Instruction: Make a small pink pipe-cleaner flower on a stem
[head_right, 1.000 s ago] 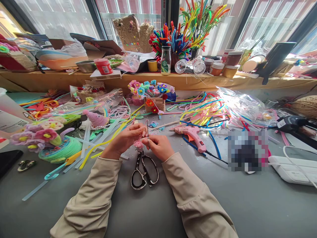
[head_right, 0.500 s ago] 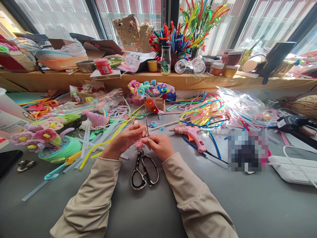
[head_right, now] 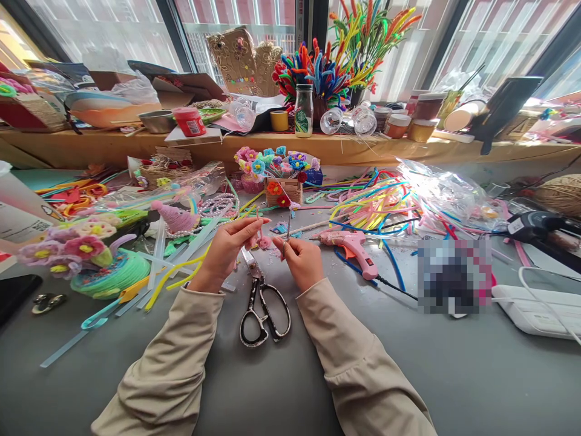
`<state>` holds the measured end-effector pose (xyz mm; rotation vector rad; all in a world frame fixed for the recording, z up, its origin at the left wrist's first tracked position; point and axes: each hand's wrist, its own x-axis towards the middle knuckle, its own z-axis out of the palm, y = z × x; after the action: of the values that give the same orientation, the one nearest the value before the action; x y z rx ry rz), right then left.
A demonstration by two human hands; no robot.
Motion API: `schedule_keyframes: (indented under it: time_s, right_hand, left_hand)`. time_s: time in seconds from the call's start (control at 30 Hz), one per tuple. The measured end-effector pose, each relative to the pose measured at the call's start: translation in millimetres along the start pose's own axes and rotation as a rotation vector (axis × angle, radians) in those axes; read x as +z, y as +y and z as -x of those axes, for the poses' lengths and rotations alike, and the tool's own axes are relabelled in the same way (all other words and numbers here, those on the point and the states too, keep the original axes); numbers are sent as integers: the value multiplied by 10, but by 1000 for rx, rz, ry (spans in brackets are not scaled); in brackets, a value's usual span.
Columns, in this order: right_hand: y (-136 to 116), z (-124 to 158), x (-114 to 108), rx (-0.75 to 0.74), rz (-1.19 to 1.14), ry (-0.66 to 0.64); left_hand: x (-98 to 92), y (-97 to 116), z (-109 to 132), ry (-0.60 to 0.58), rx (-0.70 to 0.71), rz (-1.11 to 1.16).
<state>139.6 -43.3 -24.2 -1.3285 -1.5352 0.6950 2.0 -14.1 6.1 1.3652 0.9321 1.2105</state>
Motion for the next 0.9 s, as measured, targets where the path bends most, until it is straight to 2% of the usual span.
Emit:
schedule_keyframes:
  time_s: [0.1,0.33,0.53,0.73,0.9]
  right_hand:
    - [10,-8,-8,35,42,88]
    - [20,-26,-17,79,-56,131]
    - [12,-19,15,55,-234,28]
    - [21,-16,44,57,-249,-61]
    - [6,-2,49,21,-202,-61]
  left_hand:
    - [1,-12,4,-10,6,15]
    - [25,-21,25,-65,70,-107]
    - [37,-26,31,-48,251,-309]
    - [50,14,45,-83,193,-240]
    - [52,30,56,-126,113,-139]
